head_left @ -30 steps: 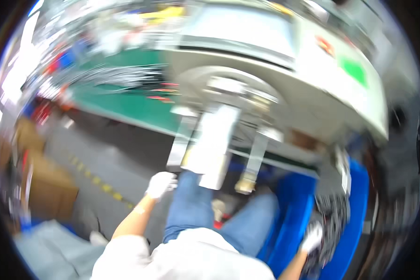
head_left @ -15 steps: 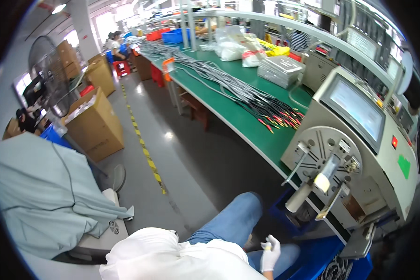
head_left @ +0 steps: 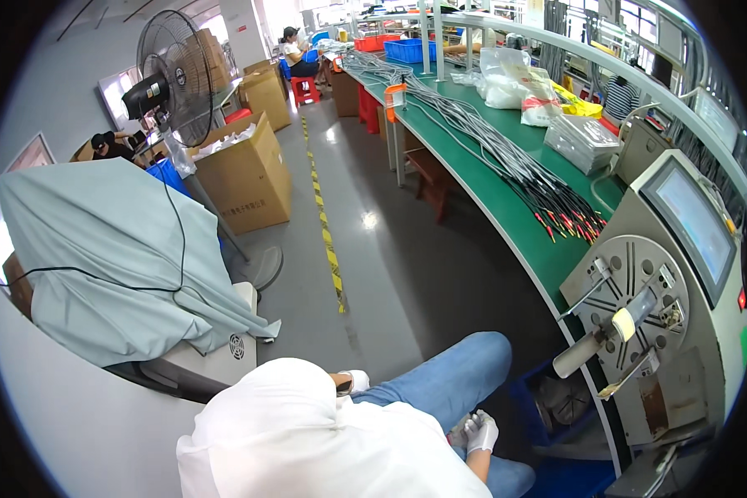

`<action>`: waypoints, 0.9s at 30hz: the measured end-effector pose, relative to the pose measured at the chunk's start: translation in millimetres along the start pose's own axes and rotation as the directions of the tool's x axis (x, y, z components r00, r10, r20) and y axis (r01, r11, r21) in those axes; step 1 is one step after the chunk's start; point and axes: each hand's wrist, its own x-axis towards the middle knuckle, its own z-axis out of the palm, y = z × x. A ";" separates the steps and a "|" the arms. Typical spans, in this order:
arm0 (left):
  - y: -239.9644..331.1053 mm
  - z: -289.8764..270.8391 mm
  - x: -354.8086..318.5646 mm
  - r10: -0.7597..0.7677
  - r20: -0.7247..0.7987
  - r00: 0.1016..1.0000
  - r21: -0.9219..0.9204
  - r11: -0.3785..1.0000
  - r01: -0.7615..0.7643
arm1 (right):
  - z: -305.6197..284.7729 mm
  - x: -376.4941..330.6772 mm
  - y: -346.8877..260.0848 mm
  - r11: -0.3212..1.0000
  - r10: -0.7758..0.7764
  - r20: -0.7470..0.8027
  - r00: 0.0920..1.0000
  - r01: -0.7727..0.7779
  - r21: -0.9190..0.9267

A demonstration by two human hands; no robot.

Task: Winding individual electrical cables into coils using a spooling machine and securing them with tape.

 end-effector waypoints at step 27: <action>-31.1 39.4 49.0 -0.096 0.046 0.994 -0.295 0.950 0.105 | -12.9 28.5 5.2 0.985 0.086 0.107 0.991 -0.069 -0.158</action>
